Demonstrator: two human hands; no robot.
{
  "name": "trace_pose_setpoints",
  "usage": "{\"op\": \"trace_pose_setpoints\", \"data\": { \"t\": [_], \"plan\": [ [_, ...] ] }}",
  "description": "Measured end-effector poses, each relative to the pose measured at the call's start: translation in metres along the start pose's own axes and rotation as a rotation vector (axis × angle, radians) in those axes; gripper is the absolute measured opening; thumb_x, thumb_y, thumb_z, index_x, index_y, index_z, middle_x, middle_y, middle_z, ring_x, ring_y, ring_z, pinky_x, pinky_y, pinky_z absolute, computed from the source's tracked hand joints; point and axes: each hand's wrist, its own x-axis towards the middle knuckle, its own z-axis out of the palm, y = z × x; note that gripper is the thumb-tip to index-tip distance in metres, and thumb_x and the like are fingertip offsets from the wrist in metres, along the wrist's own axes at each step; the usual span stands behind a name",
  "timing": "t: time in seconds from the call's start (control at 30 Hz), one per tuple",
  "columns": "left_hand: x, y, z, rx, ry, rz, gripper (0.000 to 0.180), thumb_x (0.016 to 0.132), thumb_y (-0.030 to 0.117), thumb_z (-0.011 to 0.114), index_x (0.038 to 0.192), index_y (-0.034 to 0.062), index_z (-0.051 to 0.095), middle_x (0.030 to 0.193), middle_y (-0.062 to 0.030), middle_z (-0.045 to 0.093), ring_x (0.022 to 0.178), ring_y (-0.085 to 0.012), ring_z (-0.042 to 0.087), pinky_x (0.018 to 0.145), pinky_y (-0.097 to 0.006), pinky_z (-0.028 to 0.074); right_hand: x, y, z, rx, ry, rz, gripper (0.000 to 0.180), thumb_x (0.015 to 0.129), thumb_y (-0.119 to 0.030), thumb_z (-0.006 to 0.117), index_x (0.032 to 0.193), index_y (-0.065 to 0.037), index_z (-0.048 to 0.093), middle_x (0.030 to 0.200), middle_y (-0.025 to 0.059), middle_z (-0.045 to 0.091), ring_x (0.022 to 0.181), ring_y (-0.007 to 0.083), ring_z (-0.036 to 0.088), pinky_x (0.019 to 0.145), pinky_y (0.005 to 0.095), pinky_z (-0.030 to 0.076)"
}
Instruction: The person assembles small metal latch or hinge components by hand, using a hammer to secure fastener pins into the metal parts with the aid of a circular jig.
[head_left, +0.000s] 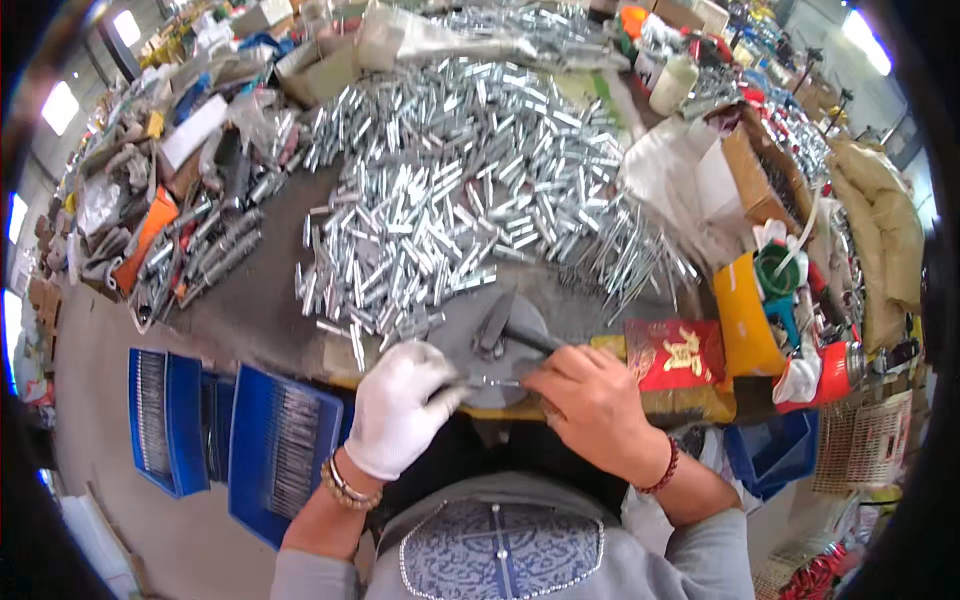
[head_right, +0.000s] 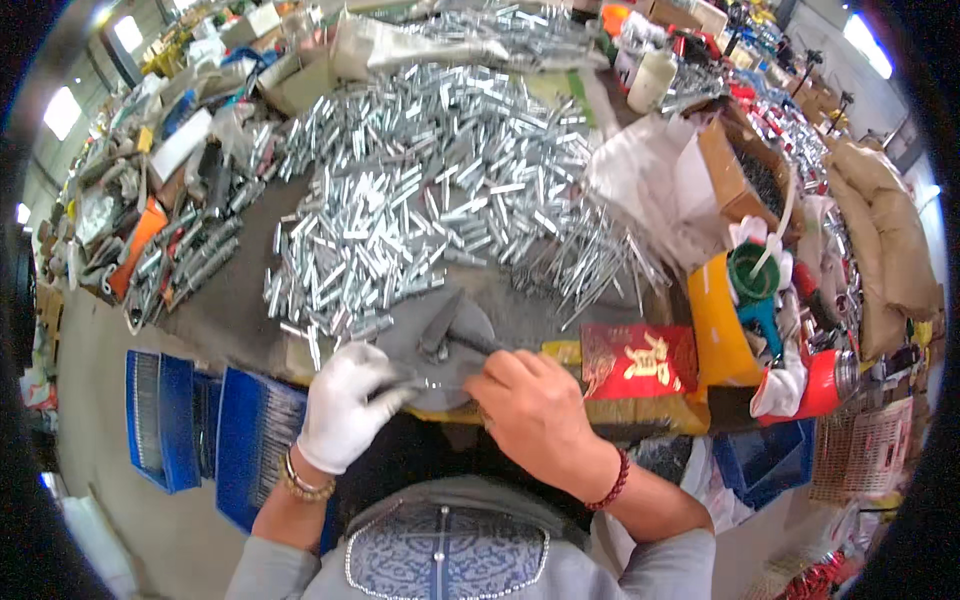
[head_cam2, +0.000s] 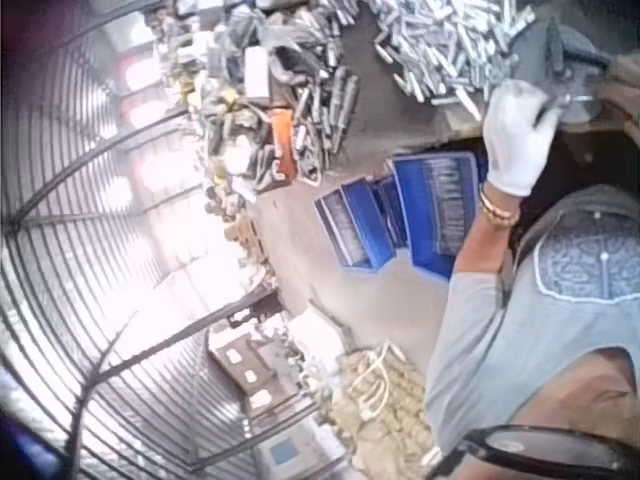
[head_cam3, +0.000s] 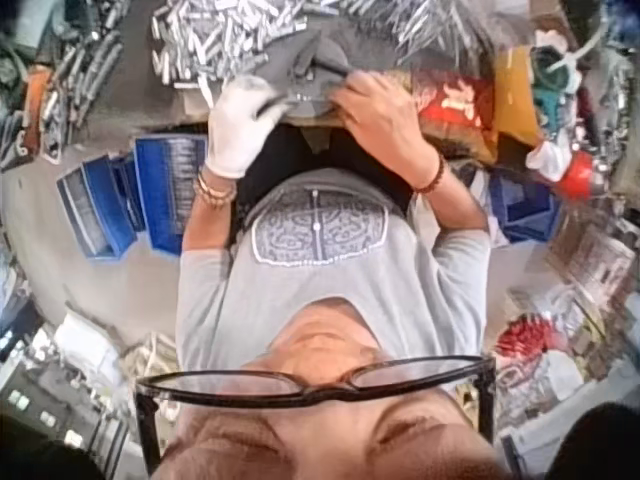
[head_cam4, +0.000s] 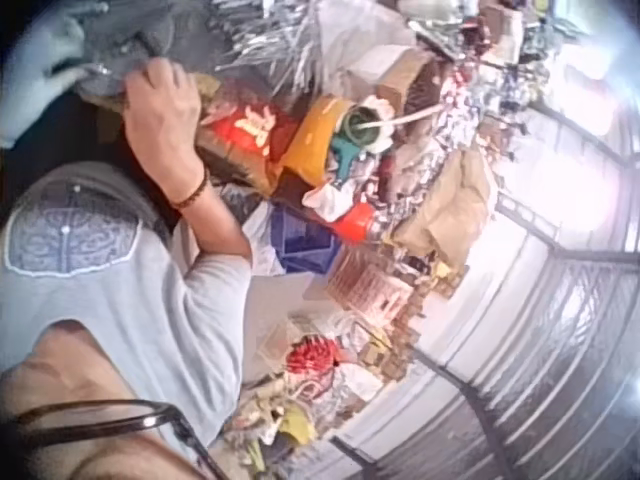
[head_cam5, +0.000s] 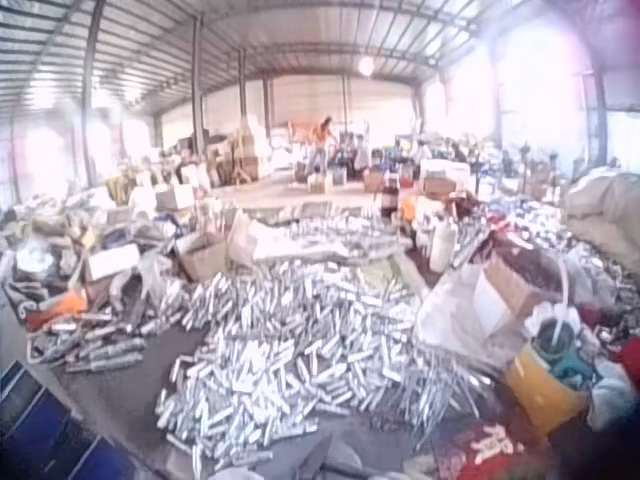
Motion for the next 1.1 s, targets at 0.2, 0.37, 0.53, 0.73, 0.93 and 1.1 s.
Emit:
{"op": "trace_pose_setpoints", "data": {
  "t": [0.2, 0.37, 0.53, 0.73, 0.93, 1.1],
  "plan": [
    [0.004, -0.005, 0.006, -0.057, 0.017, -0.016, 0.02, 0.077, 0.008, 0.091, 0.095, 0.0077, 0.081, 0.092, -0.0084, 0.069, 0.088, -0.0277, 0.069, 0.079, -0.039, 0.055, 0.005, 0.005, 0.009, 0.057, 0.0, -0.013, 0.027, 0.076, -0.005, 0.076, 0.102, -0.011, 0.078, 0.097, 0.0046, 0.061, 0.093, 0.0272, 0.066, 0.084, 0.0421, 0.053],
    [0.001, -0.003, 0.005, -0.052, 0.025, 0.019, 0.021, 0.077, 0.008, 0.091, 0.096, 0.0078, 0.082, 0.092, -0.0081, 0.069, 0.087, -0.0278, 0.069, 0.078, -0.039, 0.055, 0.003, 0.002, 0.009, 0.051, 0.0, -0.025, 0.026, 0.076, -0.006, 0.076, 0.101, -0.011, 0.077, 0.096, 0.0046, 0.061, 0.092, 0.0261, 0.065, 0.083, 0.0413, 0.053],
    [-0.002, -0.003, 0.007, -0.018, 0.047, 0.032, 0.022, 0.077, 0.01, 0.091, 0.097, 0.0082, 0.082, 0.09, -0.0073, 0.069, 0.085, -0.0276, 0.068, 0.076, -0.039, 0.055, 0.005, 0.002, 0.01, 0.035, 0.019, -0.05, 0.022, 0.078, -0.007, 0.074, 0.1, -0.011, 0.077, 0.095, 0.0045, 0.06, 0.091, 0.0251, 0.065, 0.082, 0.0412, 0.052],
    [0.001, -0.006, 0.009, 0.025, 0.061, 0.106, 0.025, 0.077, 0.012, 0.091, 0.1, 0.0101, 0.082, 0.088, -0.0067, 0.067, 0.083, -0.0273, 0.067, 0.073, -0.039, 0.054, 0.01, 0.008, 0.013, 0.028, 0.055, -0.086, 0.018, 0.08, -0.008, 0.072, 0.097, -0.01, 0.075, 0.093, 0.0045, 0.058, 0.089, 0.0249, 0.064, 0.08, 0.0403, 0.051],
    [-0.002, -0.008, 0.014, 0.052, 0.076, 0.136, 0.027, 0.075, 0.011, 0.09, 0.1, 0.0109, 0.082, 0.087, -0.0063, 0.066, 0.082, -0.0292, 0.066, 0.072, -0.041, 0.053, 0.012, 0.012, 0.021, 0.012, 0.04, -0.127, 0.015, 0.082, -0.011, 0.068, 0.095, -0.011, 0.075, 0.092, 0.0037, 0.057, 0.09, 0.0236, 0.062, 0.079, 0.0385, 0.049],
    [-0.005, -0.006, 0.013, 0.07, 0.087, 0.117, 0.026, 0.075, 0.01, 0.09, 0.1, 0.0117, 0.081, 0.087, -0.0064, 0.066, 0.082, -0.0295, 0.066, 0.071, -0.041, 0.053, 0.022, 0.041, 0.003, 0.009, 0.184, 0.093, 0.031, 0.074, 0.001, 0.079, 0.103, -0.009, 0.079, 0.096, 0.0083, 0.068, 0.091, 0.0304, 0.07, 0.08, 0.0435, 0.059]
  ]
}}
